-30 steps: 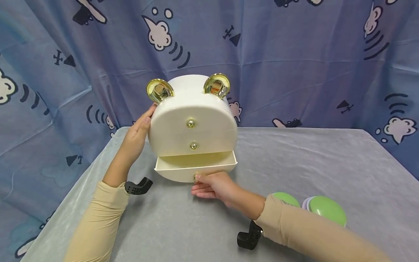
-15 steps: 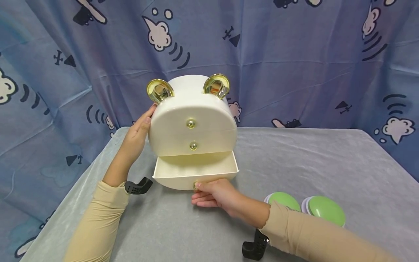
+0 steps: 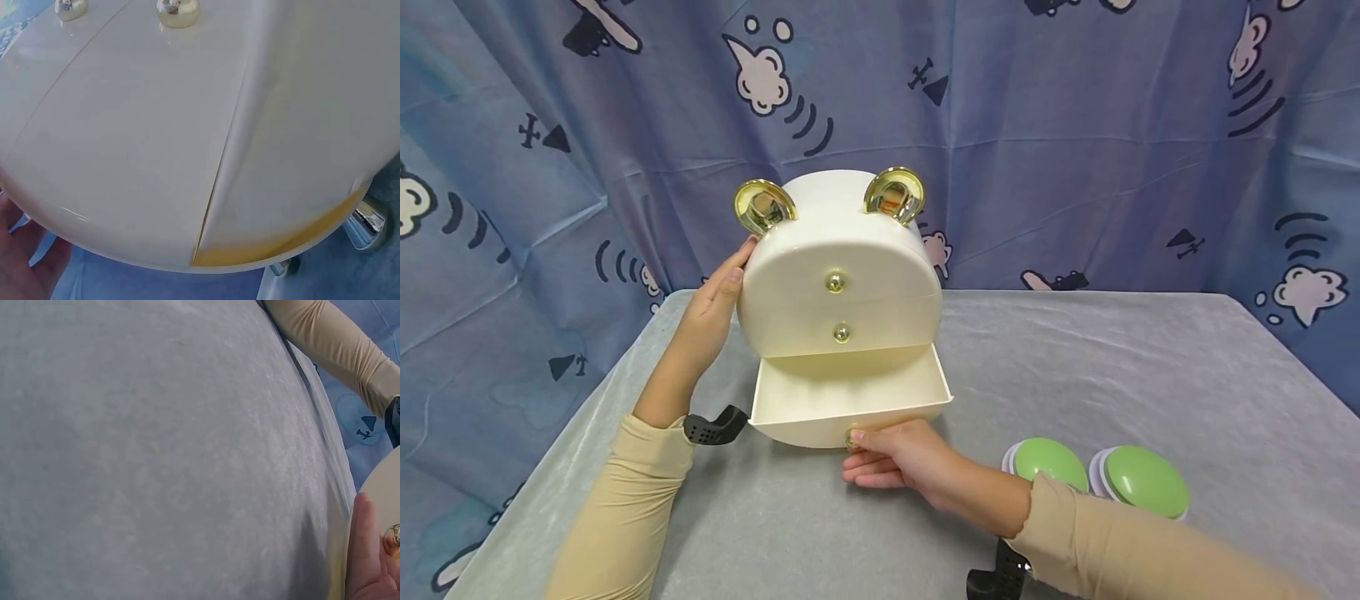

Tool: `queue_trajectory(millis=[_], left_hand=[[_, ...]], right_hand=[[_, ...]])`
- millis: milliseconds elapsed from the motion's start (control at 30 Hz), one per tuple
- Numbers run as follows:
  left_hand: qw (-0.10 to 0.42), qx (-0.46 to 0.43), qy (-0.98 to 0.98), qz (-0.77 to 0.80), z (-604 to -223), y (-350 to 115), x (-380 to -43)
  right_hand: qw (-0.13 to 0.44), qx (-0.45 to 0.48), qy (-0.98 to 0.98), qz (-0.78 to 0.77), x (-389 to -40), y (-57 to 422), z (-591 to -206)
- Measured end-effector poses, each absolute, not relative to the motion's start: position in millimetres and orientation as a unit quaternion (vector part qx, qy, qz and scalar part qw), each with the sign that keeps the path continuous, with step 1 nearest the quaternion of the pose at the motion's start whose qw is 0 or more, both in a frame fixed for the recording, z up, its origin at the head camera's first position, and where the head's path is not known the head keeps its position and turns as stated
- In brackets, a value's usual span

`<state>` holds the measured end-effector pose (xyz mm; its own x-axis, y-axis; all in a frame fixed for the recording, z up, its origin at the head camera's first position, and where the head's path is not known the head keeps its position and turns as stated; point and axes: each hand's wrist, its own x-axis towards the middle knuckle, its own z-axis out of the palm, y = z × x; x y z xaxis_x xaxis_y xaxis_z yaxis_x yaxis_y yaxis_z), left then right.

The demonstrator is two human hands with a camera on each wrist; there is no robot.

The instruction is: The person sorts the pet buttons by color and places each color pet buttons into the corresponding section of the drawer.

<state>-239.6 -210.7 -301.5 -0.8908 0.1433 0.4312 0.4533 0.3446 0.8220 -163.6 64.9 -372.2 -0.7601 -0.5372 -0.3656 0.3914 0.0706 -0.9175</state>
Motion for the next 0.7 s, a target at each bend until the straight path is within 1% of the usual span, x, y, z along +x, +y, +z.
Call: queue_trajectory(millis=[333, 700], left_hand=[[0.136, -0.187, -0.809, -0.541, -302.6, -211.9, -240.4], [0.137, -0.184, -0.812, -0.537, -304.9, -213.1, -243.3]], right_hand=[[0.351, -0.064, 0.637, -0.683, -155.1, 70.6, -376.1], [0.357, -0.056, 0.627, -0.690, -137.1, 72.4, -378.2]])
